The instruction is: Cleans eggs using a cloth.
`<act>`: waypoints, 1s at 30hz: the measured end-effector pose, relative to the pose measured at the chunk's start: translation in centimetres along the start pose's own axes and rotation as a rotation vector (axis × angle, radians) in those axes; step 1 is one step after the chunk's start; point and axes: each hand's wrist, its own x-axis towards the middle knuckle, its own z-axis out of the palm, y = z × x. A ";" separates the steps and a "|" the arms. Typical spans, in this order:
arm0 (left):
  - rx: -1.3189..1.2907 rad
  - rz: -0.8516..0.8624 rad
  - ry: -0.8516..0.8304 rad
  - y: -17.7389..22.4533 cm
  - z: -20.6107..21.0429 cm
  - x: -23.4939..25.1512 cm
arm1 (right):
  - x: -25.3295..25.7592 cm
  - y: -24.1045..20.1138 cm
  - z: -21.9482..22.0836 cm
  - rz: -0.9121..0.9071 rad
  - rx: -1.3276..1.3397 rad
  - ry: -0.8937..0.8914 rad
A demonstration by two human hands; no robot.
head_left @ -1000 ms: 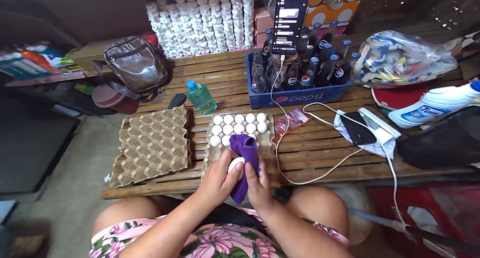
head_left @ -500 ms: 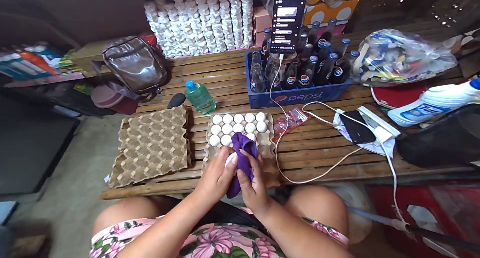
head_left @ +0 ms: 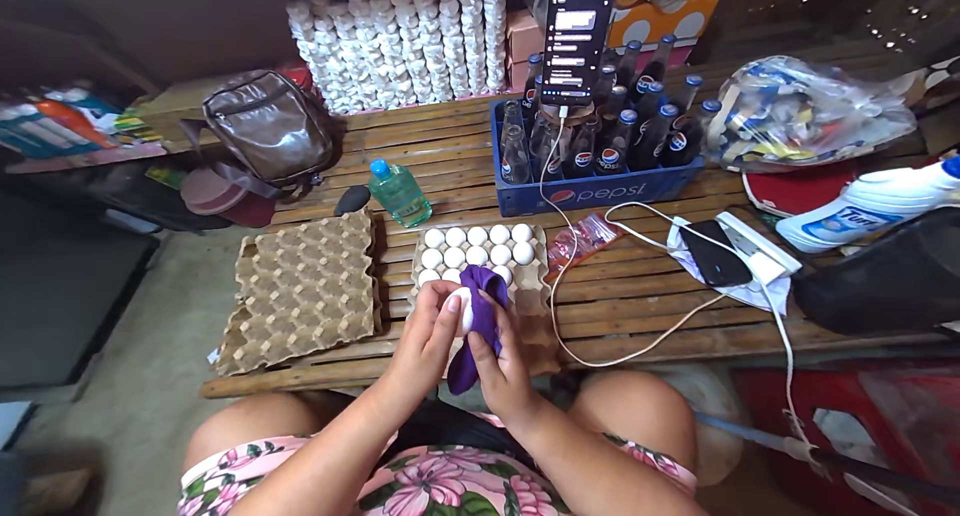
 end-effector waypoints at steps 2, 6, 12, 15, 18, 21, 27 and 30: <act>0.075 0.018 0.007 -0.1 0.1 -0.1 | 0.0 0.1 0.0 -0.060 -0.041 -0.008; 0.271 0.016 -0.071 -0.3 0.0 -0.7 | 0.0 -0.1 -0.2 -0.057 -0.018 0.011; 0.348 0.036 -0.179 0.2 -0.4 -0.7 | 0.2 -0.8 -0.3 0.063 0.147 0.069; 0.281 0.041 -0.174 0.2 -0.5 -0.6 | 0.1 -0.8 -0.2 0.125 0.226 0.105; 0.099 0.055 -0.113 0.3 -0.2 -0.5 | 0.0 -0.7 -0.2 0.125 0.203 0.085; -0.044 0.040 -0.035 0.3 0.3 -0.5 | -0.3 -0.2 -0.1 0.038 0.138 0.035; 0.283 0.032 -0.103 0.4 0.2 -0.8 | 0.0 -0.3 -0.4 -0.039 0.050 0.038; 0.392 0.040 -0.133 0.4 0.1 -0.8 | 0.2 -0.5 -0.4 -0.011 0.080 0.063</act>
